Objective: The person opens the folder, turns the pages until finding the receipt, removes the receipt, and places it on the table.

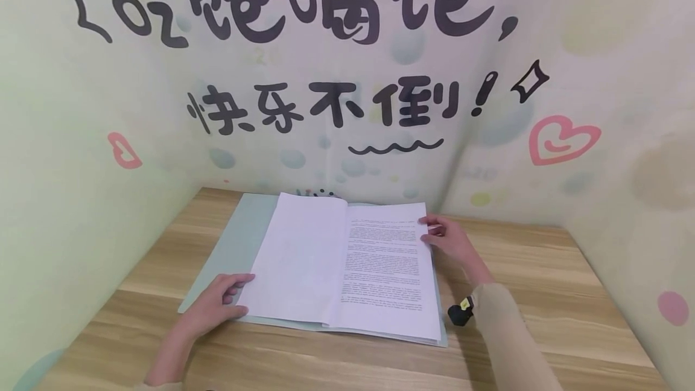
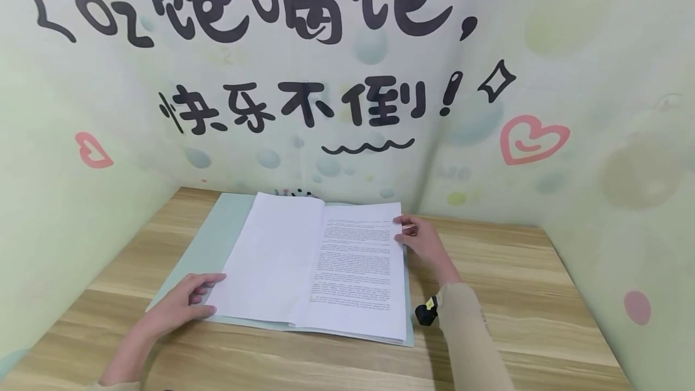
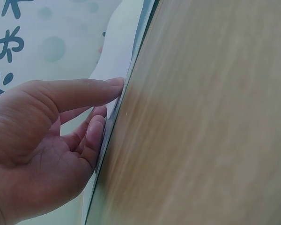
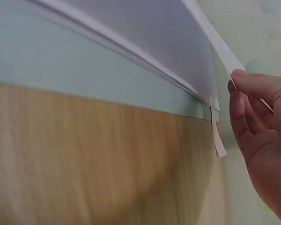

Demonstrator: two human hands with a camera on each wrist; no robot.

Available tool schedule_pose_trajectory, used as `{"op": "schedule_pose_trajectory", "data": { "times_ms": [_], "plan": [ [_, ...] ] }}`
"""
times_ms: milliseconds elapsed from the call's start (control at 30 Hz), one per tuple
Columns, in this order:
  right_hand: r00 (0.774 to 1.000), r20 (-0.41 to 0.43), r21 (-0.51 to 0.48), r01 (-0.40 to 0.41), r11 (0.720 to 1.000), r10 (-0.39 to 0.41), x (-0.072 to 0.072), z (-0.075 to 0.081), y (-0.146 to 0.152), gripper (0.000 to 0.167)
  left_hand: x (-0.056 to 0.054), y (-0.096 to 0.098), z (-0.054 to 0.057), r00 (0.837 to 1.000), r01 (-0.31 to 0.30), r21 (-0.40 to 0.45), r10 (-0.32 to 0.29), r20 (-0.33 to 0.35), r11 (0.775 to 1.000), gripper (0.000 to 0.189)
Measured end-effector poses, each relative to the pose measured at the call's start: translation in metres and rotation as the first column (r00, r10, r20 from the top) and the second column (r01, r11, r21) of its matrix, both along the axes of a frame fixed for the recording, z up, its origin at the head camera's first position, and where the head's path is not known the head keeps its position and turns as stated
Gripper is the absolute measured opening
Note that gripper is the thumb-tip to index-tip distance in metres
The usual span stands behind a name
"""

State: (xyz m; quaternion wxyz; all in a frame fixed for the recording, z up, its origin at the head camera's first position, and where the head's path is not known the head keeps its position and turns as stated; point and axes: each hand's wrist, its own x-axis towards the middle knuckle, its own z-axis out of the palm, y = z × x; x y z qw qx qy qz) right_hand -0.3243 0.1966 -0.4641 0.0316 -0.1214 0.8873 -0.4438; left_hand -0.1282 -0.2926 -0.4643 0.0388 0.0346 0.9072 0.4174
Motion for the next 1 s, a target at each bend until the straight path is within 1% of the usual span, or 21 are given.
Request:
{"op": "schedule_pose_trajectory", "data": {
  "times_ms": [67,200,300,400,500,667,867,1000],
  "plan": [
    [0.999,-0.023,0.023,-0.023,0.999,0.024,-0.002,0.001,0.002,0.039,0.000,0.000,0.000,1.000,-0.004,0.001,0.003,0.003,1.000,0.061],
    [0.993,-0.076,0.080,-0.081,0.994,0.087,-0.007,0.005,0.006,0.037,0.002,0.001,0.000,1.000,0.002,0.011,-0.002,-0.011,1.000,0.060],
    [0.990,-0.077,0.111,-0.111,0.988,0.120,-0.010,0.011,0.008,0.036,0.003,0.000,0.000,1.000,0.009,0.011,-0.009,-0.030,1.000,0.059],
    [0.986,-0.075,0.135,-0.140,0.981,0.151,-0.011,0.019,0.009,0.035,0.002,-0.001,-0.001,0.999,0.000,0.010,0.000,-0.034,1.000,0.057],
    [0.979,-0.089,0.165,-0.165,0.972,0.181,-0.013,0.031,0.008,0.035,0.002,-0.001,-0.001,0.999,-0.002,0.006,0.002,-0.038,1.000,0.055],
    [0.967,-0.105,0.214,-0.206,0.955,0.233,-0.016,0.056,0.005,0.035,0.003,-0.001,0.000,0.999,-0.002,-0.003,0.002,-0.040,1.000,0.054],
    [0.955,-0.132,0.266,-0.224,0.938,0.265,-0.020,0.081,-0.002,0.031,0.003,-0.001,-0.001,0.998,0.003,-0.012,-0.004,-0.065,1.000,0.052],
    [0.939,-0.165,0.276,-0.251,0.928,0.303,-0.023,0.099,-0.010,0.028,0.003,-0.001,-0.001,0.997,0.008,-0.012,-0.009,-0.080,1.000,0.050]
  ]
}}
